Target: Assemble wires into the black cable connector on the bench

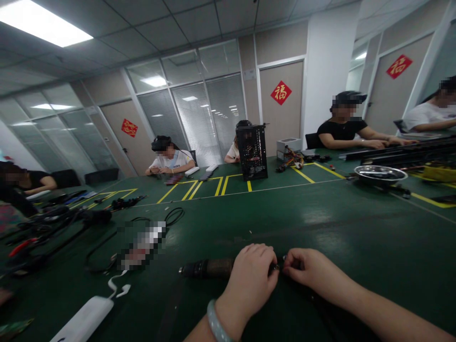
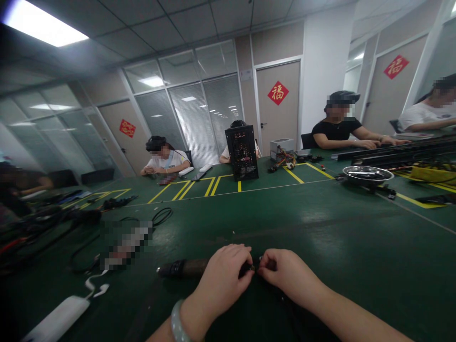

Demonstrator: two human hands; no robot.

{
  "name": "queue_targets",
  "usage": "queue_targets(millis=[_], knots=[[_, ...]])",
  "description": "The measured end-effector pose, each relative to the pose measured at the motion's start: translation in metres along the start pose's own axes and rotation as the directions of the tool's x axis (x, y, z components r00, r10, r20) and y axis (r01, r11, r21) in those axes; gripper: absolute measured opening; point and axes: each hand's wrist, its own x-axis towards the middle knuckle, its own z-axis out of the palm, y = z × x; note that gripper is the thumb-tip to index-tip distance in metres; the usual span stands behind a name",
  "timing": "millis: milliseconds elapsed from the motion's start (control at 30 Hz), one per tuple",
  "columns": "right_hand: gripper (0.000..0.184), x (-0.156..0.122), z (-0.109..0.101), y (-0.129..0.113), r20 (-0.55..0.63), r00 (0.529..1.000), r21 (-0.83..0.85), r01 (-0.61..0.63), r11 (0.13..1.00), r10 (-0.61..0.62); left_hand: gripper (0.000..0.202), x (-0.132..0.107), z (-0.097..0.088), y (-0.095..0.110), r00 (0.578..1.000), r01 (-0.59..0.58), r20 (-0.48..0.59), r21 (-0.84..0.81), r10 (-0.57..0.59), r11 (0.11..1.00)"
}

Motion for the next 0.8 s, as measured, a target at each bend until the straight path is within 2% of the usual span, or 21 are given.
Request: queue_targets(millis=[233, 400, 533, 800], knots=[[0.011, 0.0023, 0.0020, 0.0036, -0.005, 1.000, -0.001, 0.010, 1.000, -0.010, 0.022, -0.0022, 0.0007, 0.0016, 1.000, -0.007, -0.004, -0.014, 0.007, 1.000], [0.012, 0.0034, 0.0027, 0.0055, -0.004, 1.000, -0.004, 0.019, 1.000, -0.019, 0.013, -0.0019, 0.0019, -0.0009, 1.000, 0.022, 0.002, -0.012, -0.022, 1.000], [0.012, 0.0037, 0.0040, 0.0072, -0.012, 1.000, -0.005, 0.010, 1.000, -0.010, 0.015, -0.0017, 0.0021, -0.0004, 1.000, -0.010, 0.002, -0.019, 0.010, 1.000], [0.011, 0.0020, 0.0024, 0.0014, 0.000, 1.000, -0.006, -0.007, 1.000, 0.007, 0.010, -0.0018, -0.0031, 0.0002, 0.998, 0.039, 0.042, -0.027, -0.037, 0.999]])
